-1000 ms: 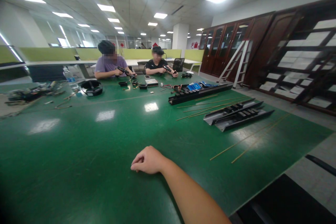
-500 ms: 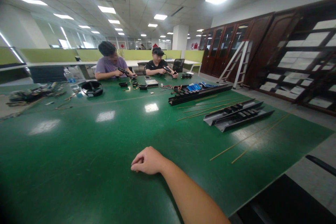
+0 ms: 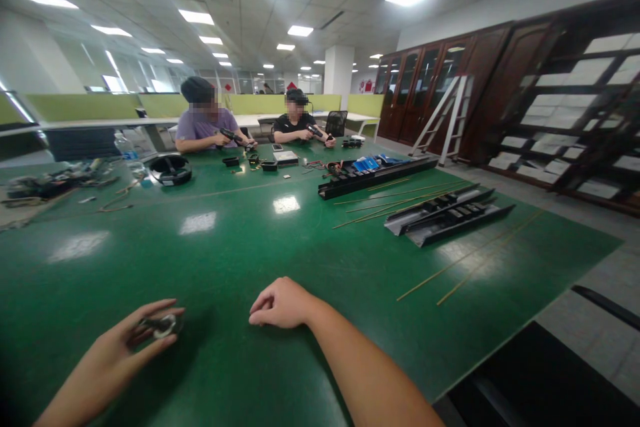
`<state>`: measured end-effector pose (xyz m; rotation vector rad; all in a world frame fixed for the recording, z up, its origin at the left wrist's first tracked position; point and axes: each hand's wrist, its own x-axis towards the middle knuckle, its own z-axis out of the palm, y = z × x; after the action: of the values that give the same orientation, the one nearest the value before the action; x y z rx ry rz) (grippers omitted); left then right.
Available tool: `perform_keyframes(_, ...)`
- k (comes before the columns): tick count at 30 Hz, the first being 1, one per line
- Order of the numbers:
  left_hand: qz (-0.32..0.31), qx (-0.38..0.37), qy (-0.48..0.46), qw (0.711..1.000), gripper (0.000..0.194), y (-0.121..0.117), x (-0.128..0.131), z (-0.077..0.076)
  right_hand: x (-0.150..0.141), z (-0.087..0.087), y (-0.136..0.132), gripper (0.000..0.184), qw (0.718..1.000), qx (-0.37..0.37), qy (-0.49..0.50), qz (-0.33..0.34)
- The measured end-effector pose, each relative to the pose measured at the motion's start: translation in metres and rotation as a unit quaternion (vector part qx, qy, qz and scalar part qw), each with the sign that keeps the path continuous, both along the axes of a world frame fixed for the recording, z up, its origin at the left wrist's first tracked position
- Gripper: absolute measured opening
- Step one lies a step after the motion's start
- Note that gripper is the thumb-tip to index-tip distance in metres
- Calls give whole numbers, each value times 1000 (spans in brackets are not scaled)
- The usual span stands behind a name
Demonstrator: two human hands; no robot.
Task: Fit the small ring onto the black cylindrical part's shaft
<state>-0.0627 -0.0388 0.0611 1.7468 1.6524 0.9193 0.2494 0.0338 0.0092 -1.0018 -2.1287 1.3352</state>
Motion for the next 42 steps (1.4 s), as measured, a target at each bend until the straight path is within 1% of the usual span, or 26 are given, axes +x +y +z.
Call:
perform_keyframes(1,-38,-25,-17,999,59,10,16,-2,0,0,0,32,1000,1,0,-3)
perform_keyframes(2,-61,-31,-31,997,54,19,31,-5,1,0,1,32,1000,5,-1,-10)
perform_keyframes(4,-91,-20,-42,995,47,33,57,-13,0,-2,1,31,999,19,-3,-26)
perform_keyframes(5,-101,-10,-40,994,43,38,67,-17,0,-2,2,30,999,28,-5,-33)
perform_keyframes(7,-113,6,-24,993,37,44,76,-26,-2,-4,2,29,998,51,-7,-39)
perform_keyframes(9,-121,19,1,992,32,46,76,-34,-4,-5,2,27,997,67,-14,-40)
perform_keyframes(12,-148,53,29,987,29,45,67,-42,-6,-7,1,27,996,77,-29,-42)
perform_keyframes(15,-175,81,40,980,29,42,63,-44,-8,-6,0,25,994,97,-33,-40)
perform_keyframes(17,-188,85,45,978,30,41,64,-44,-9,-4,-1,25,992,117,-31,-42)
perform_keyframes(19,-199,85,51,975,31,40,65,-47,-9,0,-2,28,990,129,-29,-50)
perform_keyframes(21,-194,88,61,975,36,38,66,-51,-11,3,-4,35,989,132,-23,-55)
perform_keyframes(22,-186,90,63,976,41,37,66,-54,-11,4,-4,38,989,132,-20,-56)
perform_keyframes(24,-166,95,61,980,52,34,66,-58,-13,4,-5,41,990,130,-14,-59)
perform_keyframes(25,-158,99,59,981,54,33,66,-60,-13,3,-5,41,990,127,-12,-60)
perform_keyframes(27,-146,111,59,981,48,30,67,-59,-14,1,-5,42,991,119,-12,-57)
perform_keyframes(29,-142,118,65,981,35,28,69,-55,-15,-1,-5,46,993,112,-12,-44)
perform_keyframes(32,-155,118,71,978,23,27,71,-49,-16,-4,-6,48,993,115,-8,-34)
perform_keyframes(35,-166,121,66,976,21,27,72,-48,-16,-3,-7,47,992,119,-6,-36)
perform_keyframes(42,-169,121,70,976,25,29,71,-54,-17,0,-9,39,991,124,-8,-40)
